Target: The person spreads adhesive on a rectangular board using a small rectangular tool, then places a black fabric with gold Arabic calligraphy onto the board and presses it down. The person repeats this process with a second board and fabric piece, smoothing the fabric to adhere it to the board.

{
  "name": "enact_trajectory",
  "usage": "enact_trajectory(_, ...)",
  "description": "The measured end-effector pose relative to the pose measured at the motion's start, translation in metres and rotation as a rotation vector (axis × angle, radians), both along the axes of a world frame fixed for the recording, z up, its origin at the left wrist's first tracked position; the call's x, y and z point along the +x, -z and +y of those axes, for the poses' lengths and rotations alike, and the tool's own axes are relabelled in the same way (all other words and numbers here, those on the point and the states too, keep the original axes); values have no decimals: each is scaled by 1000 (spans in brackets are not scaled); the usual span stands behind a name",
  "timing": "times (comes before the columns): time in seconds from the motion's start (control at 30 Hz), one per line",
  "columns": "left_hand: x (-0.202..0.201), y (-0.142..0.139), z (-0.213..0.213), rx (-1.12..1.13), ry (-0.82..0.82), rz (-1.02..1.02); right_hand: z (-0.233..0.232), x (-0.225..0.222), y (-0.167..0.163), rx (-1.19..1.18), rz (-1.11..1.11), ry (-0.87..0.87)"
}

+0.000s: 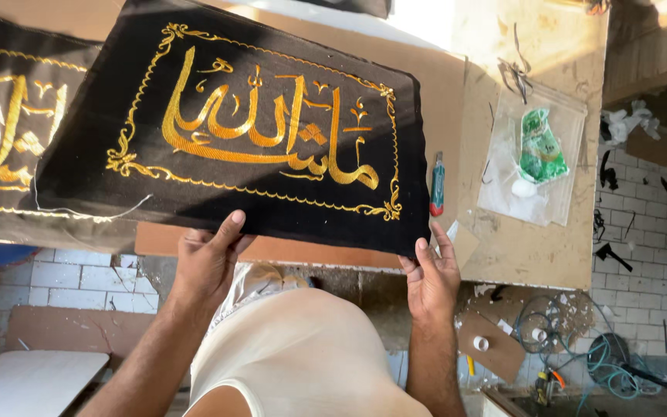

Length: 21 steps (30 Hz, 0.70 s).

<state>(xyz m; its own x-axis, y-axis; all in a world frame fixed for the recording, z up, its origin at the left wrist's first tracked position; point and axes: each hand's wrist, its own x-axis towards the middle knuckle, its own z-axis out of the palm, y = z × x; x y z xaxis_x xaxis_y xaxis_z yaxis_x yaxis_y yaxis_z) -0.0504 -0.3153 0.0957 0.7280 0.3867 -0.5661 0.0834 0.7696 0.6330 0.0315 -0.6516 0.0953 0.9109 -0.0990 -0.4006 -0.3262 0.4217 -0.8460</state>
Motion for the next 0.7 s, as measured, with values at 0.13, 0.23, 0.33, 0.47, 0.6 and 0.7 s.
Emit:
enact_trajectory(0.13,95,1,70,33,-15,-158,66,71,4,172,-190,23)
enact_trajectory(0.23,203,11,109,64,-23,-281,109,116,22,38,-191,-29)
enact_trajectory(0.33,311,15,147,87,-46,-410,159,128,50,-441,-231,-203)
enact_trajectory(0.47,433,23,175,96,-1,-390,193,126,74,-905,-552,-348)
enact_trajectory(0.6,510,43,182,39,-14,-348,191,127,79,-1274,-731,-342)
enact_trajectory(0.7,536,70,181,9,-52,-60,188,132,83,-1262,-606,-339)
